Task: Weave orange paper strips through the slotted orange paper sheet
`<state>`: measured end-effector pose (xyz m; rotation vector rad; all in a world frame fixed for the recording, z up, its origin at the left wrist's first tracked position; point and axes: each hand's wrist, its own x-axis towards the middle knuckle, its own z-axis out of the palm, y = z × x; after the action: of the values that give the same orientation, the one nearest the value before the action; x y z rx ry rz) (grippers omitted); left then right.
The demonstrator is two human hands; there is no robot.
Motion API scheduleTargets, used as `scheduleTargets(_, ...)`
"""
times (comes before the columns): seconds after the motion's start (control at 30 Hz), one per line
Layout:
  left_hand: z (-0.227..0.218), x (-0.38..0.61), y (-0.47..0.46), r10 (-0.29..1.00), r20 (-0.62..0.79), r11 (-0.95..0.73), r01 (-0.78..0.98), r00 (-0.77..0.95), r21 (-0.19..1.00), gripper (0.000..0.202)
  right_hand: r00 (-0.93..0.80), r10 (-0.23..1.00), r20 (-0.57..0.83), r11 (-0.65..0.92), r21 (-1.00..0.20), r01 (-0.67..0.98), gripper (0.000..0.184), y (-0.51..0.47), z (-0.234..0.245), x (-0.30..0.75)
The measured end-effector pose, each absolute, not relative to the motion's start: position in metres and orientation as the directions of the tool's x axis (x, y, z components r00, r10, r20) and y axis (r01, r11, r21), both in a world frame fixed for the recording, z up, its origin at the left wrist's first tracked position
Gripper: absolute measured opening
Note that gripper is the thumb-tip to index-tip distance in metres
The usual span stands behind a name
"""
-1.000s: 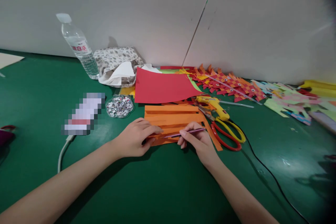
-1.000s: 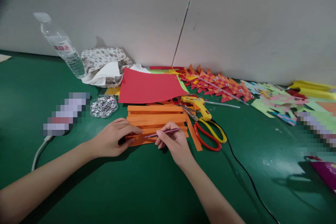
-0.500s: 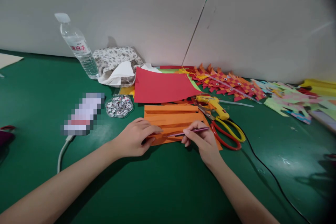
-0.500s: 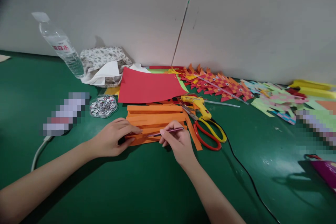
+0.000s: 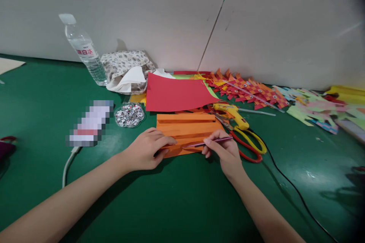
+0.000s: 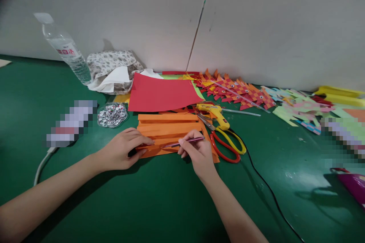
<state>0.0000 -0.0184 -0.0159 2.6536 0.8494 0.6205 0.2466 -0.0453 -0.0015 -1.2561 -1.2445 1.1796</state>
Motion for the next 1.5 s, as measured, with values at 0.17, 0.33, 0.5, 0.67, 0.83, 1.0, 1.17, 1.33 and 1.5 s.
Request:
scheduleTargets(0.17, -0.017, 0.000, -0.019, 0.606, 0.315, -0.785, 0.487, 0.730, 0.383, 0.034, 0.020, 0.999, 0.028, 0.027, -0.996, 0.081, 0.019, -0.044, 0.000, 0.248)
scheduleTargets(0.33, -0.017, -0.001, -0.019, 0.606, 0.317, -0.784, 0.484, 0.729, 0.388, 0.036, 0.051, 0.997, 0.062, 0.058, -0.996, 0.075, 0.020, -0.043, -0.001, 0.253)
scheduleTargets(0.5, -0.016, 0.001, -0.018, 0.599, 0.321, -0.789, 0.474, 0.733, 0.391, 0.036, -0.037, 0.999, 0.015, 0.013, -0.999, -0.040, 0.019, -0.045, -0.004, 0.246)
scheduleTargets(0.67, -0.016, 0.002, -0.019, 0.620, 0.291, -0.770, 0.494, 0.729, 0.403, 0.033, -0.149, 0.987, -0.061, -0.065, -0.998, -0.020, 0.023, -0.049, -0.002, 0.233)
scheduleTargets(0.83, -0.017, 0.001, -0.020, 0.621, 0.294, -0.768, 0.488, 0.727, 0.415, 0.033, -0.147, 0.986, -0.083, -0.085, -0.996, -0.006, 0.025, -0.049, -0.003, 0.229)
scheduleTargets(1.0, -0.017, 0.001, -0.019, 0.619, 0.295, -0.770, 0.488, 0.728, 0.412, 0.035, -0.093, 0.993, -0.069, -0.067, -0.998, 0.016, 0.026, -0.045, -0.004, 0.236)
scheduleTargets(1.17, -0.017, 0.001, -0.018, 0.609, 0.312, -0.782, 0.486, 0.729, 0.392, 0.035, -0.006, 1.000, -0.030, -0.029, -0.999, 0.028, 0.024, -0.042, -0.001, 0.247)
scheduleTargets(1.33, -0.017, 0.001, -0.018, 0.603, 0.324, -0.787, 0.479, 0.729, 0.387, 0.034, 0.093, 0.990, 0.111, 0.114, -0.993, -0.033, 0.018, -0.040, -0.004, 0.259)
scheduleTargets(1.5, -0.018, 0.000, -0.019, 0.594, 0.348, -0.796, 0.469, 0.725, 0.383, 0.029, 0.275, 0.910, 0.309, 0.303, -0.951, 0.067, 0.005, -0.037, -0.003, 0.264)
